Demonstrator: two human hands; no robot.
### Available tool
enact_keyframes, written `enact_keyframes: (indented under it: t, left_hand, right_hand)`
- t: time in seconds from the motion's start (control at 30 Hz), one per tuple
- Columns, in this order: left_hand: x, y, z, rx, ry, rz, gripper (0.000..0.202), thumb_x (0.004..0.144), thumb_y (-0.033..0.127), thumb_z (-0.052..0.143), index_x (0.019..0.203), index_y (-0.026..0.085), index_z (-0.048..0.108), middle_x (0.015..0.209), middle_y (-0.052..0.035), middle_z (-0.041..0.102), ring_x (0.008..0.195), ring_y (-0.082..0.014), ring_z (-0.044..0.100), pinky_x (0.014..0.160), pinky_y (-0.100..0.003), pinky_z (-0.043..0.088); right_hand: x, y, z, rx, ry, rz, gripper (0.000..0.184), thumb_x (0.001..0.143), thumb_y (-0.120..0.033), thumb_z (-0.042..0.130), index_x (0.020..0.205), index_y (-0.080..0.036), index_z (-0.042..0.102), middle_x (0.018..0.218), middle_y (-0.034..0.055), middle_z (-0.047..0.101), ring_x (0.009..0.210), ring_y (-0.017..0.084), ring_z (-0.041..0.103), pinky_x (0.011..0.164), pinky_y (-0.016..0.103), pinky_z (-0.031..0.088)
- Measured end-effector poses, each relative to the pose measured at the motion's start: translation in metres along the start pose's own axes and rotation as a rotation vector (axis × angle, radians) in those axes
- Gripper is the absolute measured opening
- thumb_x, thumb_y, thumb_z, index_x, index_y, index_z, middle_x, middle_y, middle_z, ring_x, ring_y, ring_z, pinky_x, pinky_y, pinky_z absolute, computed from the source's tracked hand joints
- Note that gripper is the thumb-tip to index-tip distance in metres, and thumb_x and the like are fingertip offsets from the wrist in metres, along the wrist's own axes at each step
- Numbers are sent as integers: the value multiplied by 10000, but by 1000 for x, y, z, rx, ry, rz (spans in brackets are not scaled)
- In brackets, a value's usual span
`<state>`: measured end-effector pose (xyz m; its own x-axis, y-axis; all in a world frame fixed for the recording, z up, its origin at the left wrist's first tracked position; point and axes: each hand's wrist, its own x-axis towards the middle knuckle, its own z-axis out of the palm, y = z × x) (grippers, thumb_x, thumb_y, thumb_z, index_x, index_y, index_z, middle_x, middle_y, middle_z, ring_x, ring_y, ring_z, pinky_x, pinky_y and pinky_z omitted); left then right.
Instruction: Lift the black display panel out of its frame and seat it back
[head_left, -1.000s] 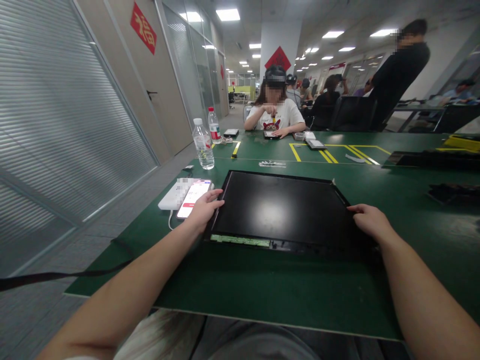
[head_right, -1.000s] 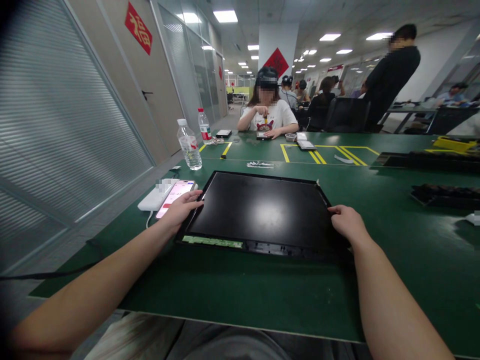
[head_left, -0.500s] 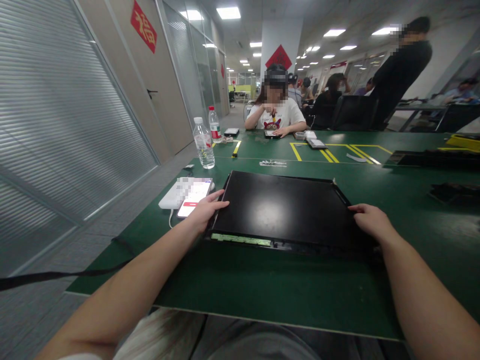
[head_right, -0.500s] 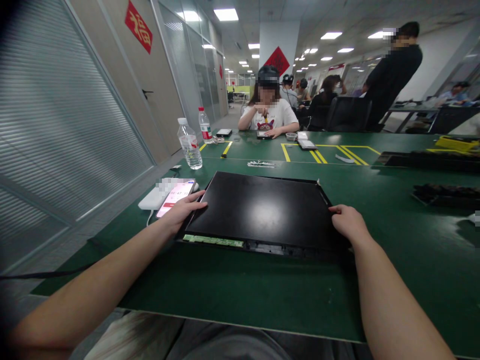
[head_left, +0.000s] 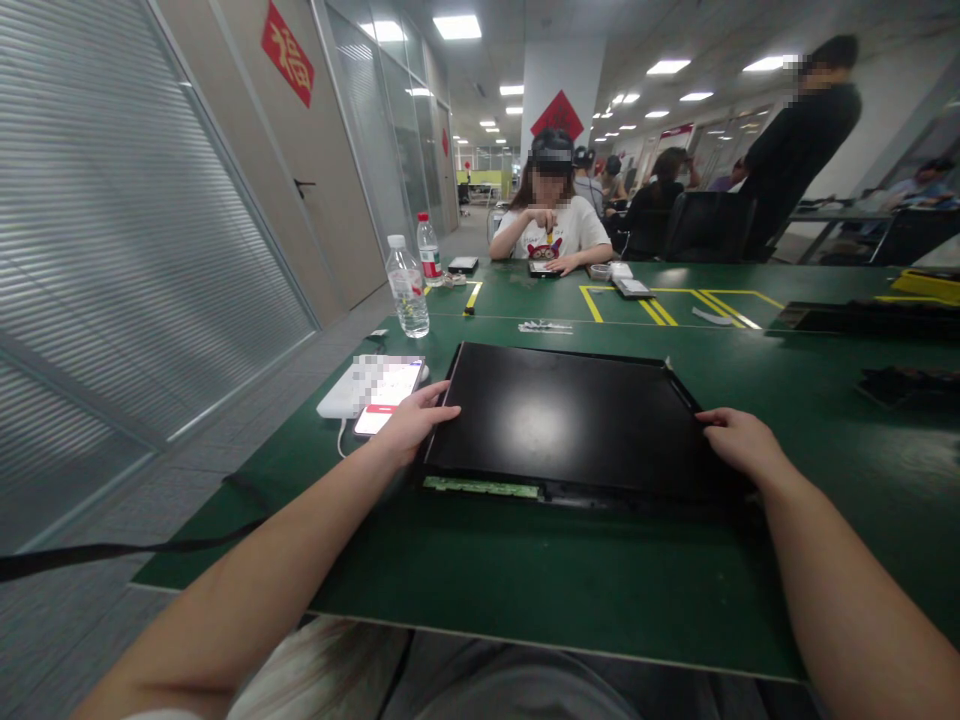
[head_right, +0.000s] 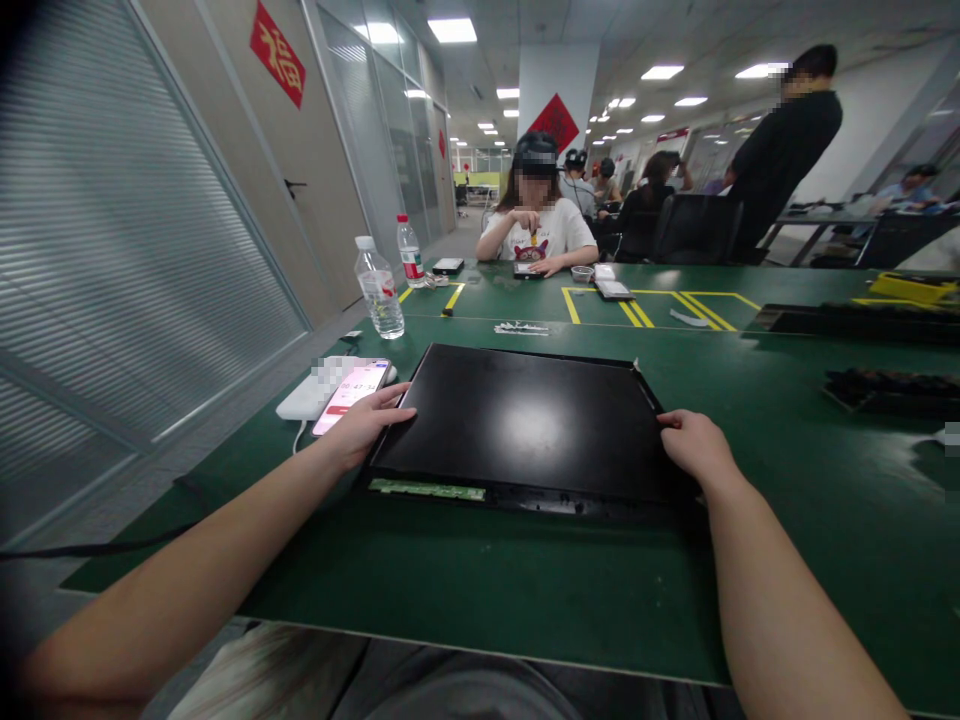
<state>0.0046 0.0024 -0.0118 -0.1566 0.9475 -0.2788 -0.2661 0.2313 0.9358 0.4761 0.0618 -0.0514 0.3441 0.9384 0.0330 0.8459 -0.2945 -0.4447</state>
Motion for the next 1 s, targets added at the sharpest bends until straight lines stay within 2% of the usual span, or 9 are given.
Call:
enact_keyframes:
  t: [0.23,0.47,0.67,0.77,1.0]
  left_hand:
    - [2,-2,-2,-26,-48,33,717,638,23,820,1326,152,665,1079,-140,789,878,-284,775,768,-373,627]
    - [0,3,-2,-4,-54,51,636,628,16,832,1238,144,706,1141,-142,779,1035,-299,749,877,-374,606]
    - [-6,7,2,-4,-119,123,523,623,64,841,1128,170,752,1222,-126,759,1186,-342,683,974,-420,577]
    - [-10,10,5,-35,-141,150,561,638,89,838,1182,168,724,1276,-132,734,1258,-340,640,1032,-416,542]
    - [-14,13,6,-66,-211,177,768,629,161,861,1356,138,615,1316,-169,708,1266,-364,629,1017,-436,548]
  right_hand:
    - [2,2,2,4,20,-15,330,679,-149,600,949,-205,782,932,100,765,904,285,712,780,358,550]
    - [4,3,3,-12,-6,-21,357,713,-161,586,1013,-175,780,1064,131,761,990,309,703,835,387,544]
    - [2,4,3,2,11,-25,322,703,-166,603,968,-209,781,1011,98,772,976,290,715,813,357,553]
    - [1,2,3,8,0,-28,331,725,-179,593,997,-193,781,1027,106,770,993,294,712,832,365,551]
    - [-3,-3,0,29,34,-33,282,745,-199,597,965,-203,774,992,95,763,951,279,706,842,369,543]
